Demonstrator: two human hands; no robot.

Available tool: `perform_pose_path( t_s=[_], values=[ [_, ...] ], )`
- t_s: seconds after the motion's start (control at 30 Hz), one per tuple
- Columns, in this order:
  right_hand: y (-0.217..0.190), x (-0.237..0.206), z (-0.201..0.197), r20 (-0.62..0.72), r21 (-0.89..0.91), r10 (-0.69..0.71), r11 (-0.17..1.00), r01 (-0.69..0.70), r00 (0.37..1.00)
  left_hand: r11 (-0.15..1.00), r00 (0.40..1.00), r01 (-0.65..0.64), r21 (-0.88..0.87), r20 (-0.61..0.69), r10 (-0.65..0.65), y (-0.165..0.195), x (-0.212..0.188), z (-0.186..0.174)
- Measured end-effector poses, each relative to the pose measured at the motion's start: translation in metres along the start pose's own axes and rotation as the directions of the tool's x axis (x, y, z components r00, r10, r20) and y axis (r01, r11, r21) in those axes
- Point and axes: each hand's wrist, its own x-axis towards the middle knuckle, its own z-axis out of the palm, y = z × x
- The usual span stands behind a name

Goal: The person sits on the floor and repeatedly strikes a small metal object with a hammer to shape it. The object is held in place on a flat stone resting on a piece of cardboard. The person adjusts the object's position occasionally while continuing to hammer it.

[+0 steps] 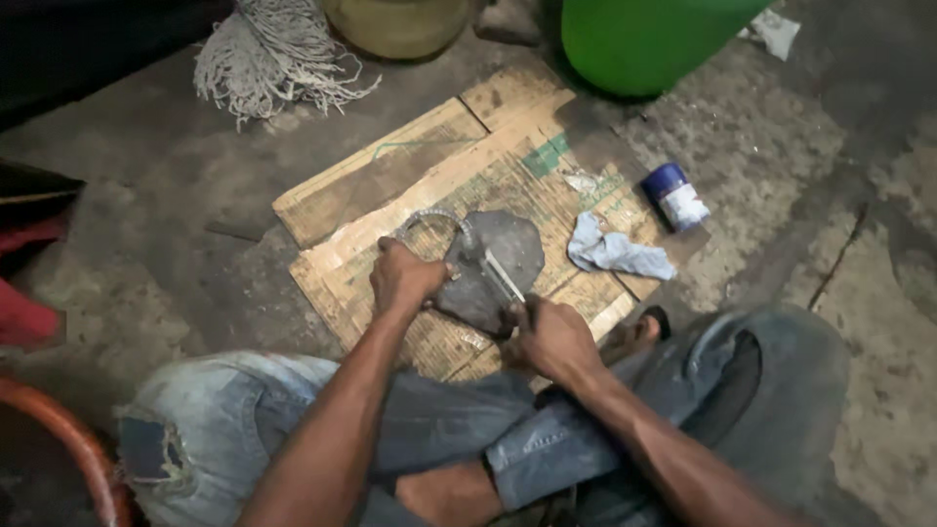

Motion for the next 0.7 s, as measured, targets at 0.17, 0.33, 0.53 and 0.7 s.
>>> perform_pose_path(
  t_s=[0.17, 0.33, 0.53, 0.7],
  values=[
    [0.0, -0.001, 0.001, -0.005, -0.056, 0.082, 0.995, -0.082, 0.997, 1.0, 1.0, -0.012, 0.009, 0.007, 0.012, 0.001, -0.005, -0.003],
    [0.002, -0.002, 0.005, -0.07, -0.03, 0.004, 1.0, -0.006, 0.998, 0.999, 0.998, -0.029, 0.02, 0.065, 0.027, 0.002, -0.007, -0.008],
    [-0.007, 0.0, -0.001, 0.041, -0.14, 0.156, 0.979, -0.149, 0.987, 0.998, 0.998, -0.058, 0.032, 0.014, 0.057, 0.002, -0.006, -0.005],
    [-0.006, -0.002, -0.009, -0.183, 0.026, 0.064, 0.998, -0.06, 0.981, 0.996, 0.996, -0.083, 0.016, -0.013, 0.083, -0.002, 0.0, 0.0]
  ],
)
